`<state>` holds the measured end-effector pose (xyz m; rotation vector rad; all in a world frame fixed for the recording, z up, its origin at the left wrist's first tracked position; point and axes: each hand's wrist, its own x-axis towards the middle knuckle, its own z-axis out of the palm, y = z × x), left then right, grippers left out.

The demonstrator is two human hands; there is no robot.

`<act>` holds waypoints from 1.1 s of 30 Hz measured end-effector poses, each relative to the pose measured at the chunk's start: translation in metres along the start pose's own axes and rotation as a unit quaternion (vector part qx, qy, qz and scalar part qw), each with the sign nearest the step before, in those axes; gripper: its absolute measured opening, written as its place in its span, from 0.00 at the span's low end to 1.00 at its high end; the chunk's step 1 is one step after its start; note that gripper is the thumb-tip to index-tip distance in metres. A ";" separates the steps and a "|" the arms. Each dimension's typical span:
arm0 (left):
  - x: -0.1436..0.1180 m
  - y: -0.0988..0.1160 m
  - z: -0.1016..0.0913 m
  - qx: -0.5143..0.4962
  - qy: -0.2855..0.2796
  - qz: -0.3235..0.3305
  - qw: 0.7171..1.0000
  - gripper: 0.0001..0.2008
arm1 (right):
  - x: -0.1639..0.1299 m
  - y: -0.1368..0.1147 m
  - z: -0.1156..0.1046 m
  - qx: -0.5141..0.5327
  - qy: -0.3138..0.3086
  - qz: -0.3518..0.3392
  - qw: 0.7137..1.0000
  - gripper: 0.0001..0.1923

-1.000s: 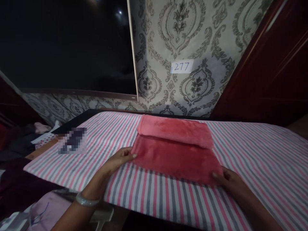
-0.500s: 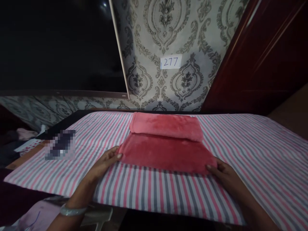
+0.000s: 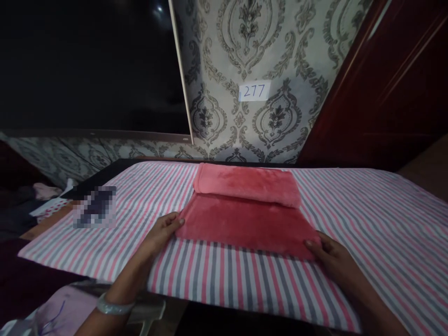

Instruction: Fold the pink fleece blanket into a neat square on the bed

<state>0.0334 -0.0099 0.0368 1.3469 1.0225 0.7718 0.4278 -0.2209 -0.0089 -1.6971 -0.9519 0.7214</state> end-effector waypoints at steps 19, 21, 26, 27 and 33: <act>0.068 0.031 0.042 0.046 0.100 0.020 0.994 0.31 | 0.091 -0.005 0.028 0.030 0.123 -0.020 0.992 0.26; 0.064 0.029 0.039 0.079 0.129 0.022 0.988 0.30 | 0.089 0.000 0.028 0.066 0.113 -0.010 0.991 0.28; 0.044 0.029 0.028 0.049 0.104 -0.048 0.992 0.30 | 0.058 -0.010 0.018 0.179 0.041 0.039 0.982 0.25; 0.037 0.028 0.025 0.039 0.096 -0.072 0.992 0.32 | 0.048 -0.011 0.015 0.182 0.012 0.041 0.982 0.24; 0.007 0.013 0.009 0.081 -0.025 -0.081 0.993 0.33 | 0.007 -0.004 0.003 0.059 -0.095 -0.052 0.992 0.25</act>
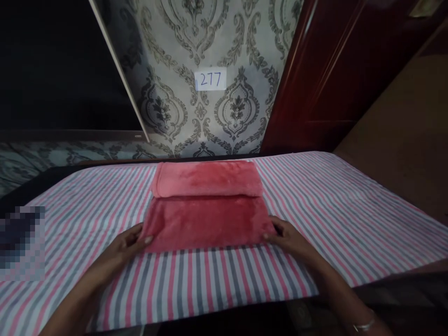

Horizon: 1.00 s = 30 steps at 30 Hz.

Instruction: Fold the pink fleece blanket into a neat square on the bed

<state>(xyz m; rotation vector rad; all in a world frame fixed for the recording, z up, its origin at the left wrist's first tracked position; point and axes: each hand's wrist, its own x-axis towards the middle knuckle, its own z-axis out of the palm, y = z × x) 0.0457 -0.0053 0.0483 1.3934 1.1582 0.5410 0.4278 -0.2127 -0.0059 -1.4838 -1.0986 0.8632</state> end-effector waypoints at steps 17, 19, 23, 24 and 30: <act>0.007 -0.018 -0.026 0.084 0.124 0.094 0.984 0.25 | -0.004 0.007 -0.011 -0.018 0.029 0.003 0.999 0.19; 0.018 -0.010 -0.034 0.106 0.156 0.120 0.975 0.26 | 0.008 0.007 -0.020 -0.070 0.091 0.005 0.993 0.20; 0.062 0.030 -0.030 0.172 0.163 0.252 0.938 0.31 | 0.061 -0.008 -0.032 -0.168 0.205 -0.092 0.960 0.22; 0.076 0.044 -0.024 0.214 0.144 0.301 0.918 0.32 | 0.078 -0.016 -0.033 -0.193 0.205 -0.122 0.952 0.23; 0.154 0.109 0.027 0.437 0.083 0.347 0.826 0.31 | 0.166 -0.058 -0.023 -0.329 0.120 -0.133 0.927 0.31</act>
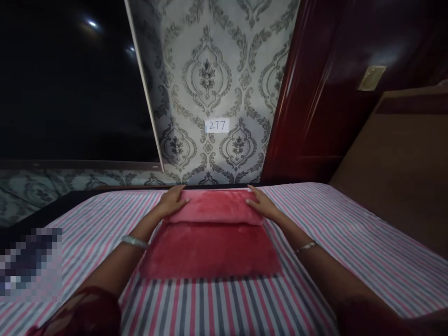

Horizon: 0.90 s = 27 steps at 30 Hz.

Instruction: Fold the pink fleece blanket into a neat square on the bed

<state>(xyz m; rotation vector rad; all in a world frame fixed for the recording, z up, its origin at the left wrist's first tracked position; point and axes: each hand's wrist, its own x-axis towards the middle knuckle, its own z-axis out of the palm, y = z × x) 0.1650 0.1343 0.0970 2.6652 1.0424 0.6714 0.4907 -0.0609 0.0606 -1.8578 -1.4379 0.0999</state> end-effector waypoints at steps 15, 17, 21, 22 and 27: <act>-0.069 0.009 -0.035 -0.183 0.065 -0.035 0.980 0.24 | -0.061 -0.012 -0.025 0.240 0.032 0.026 0.970 0.22; -0.088 0.017 -0.039 -0.190 0.089 -0.021 0.978 0.19 | -0.082 -0.022 -0.032 0.229 0.031 0.015 0.973 0.27; -0.143 0.023 -0.039 -0.139 0.145 0.015 0.979 0.13 | -0.137 -0.027 -0.043 0.135 0.009 -0.049 0.990 0.22; -0.158 0.023 -0.037 -0.139 0.147 0.004 0.979 0.14 | -0.150 -0.025 -0.044 0.121 -0.009 -0.057 0.991 0.19; -0.206 0.015 -0.023 -0.283 0.096 -0.166 0.940 0.26 | -0.192 -0.018 -0.042 0.121 -0.025 0.019 0.992 0.20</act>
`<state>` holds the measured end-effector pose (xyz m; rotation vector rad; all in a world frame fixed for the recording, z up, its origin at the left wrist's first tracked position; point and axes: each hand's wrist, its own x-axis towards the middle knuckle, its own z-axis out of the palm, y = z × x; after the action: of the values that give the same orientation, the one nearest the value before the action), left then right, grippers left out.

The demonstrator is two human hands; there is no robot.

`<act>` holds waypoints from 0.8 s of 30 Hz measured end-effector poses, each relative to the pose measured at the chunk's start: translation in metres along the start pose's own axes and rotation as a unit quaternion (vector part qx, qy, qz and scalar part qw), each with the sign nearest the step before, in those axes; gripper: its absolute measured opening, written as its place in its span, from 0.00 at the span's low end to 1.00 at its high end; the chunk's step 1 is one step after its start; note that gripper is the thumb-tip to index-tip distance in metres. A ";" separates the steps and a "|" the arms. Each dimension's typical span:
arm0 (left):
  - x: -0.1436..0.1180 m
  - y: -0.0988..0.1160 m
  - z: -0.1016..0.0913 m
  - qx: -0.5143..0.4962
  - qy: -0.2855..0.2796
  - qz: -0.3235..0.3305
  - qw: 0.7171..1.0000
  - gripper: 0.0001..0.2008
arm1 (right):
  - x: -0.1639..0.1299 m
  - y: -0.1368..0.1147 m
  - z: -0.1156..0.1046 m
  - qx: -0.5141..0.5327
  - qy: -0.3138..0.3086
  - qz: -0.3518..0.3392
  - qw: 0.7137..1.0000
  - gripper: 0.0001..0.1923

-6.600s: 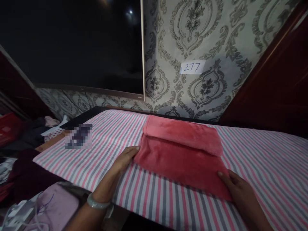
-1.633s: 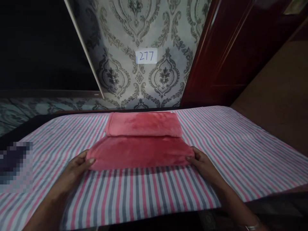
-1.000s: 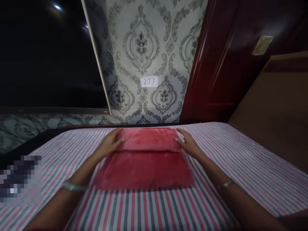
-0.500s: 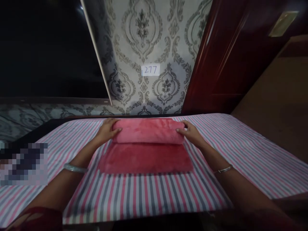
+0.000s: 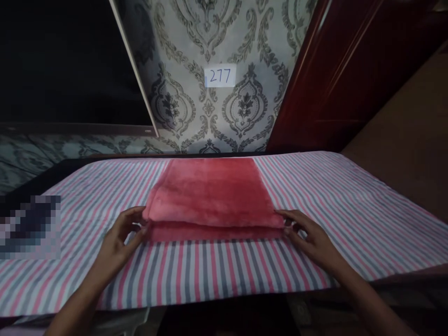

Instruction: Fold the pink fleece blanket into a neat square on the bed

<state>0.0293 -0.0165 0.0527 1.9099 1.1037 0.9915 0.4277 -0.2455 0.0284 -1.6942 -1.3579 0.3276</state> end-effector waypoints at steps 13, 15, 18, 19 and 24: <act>0.012 0.023 0.014 -0.085 -0.024 -0.011 0.996 0.18 | 0.008 -0.008 0.026 0.112 0.000 0.208 0.972 0.39; 0.013 0.016 0.014 -0.137 -0.020 -0.016 0.990 0.18 | 0.009 -0.008 0.030 0.114 0.005 0.223 0.968 0.37; 0.013 0.004 0.014 -0.139 -0.021 -0.041 0.989 0.20 | 0.010 -0.009 0.033 0.142 -0.004 0.231 0.962 0.30; 0.012 0.000 0.013 -0.121 -0.020 -0.048 0.991 0.21 | 0.009 -0.009 0.033 0.155 -0.005 0.229 0.961 0.28; 0.014 -0.001 0.011 -0.074 -0.023 -0.031 0.996 0.18 | 0.007 -0.005 0.034 0.197 0.006 0.237 0.951 0.24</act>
<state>0.0431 -0.0055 0.0506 1.7604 1.0277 0.9634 0.4040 -0.2229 0.0156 -1.6523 -0.7882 0.8047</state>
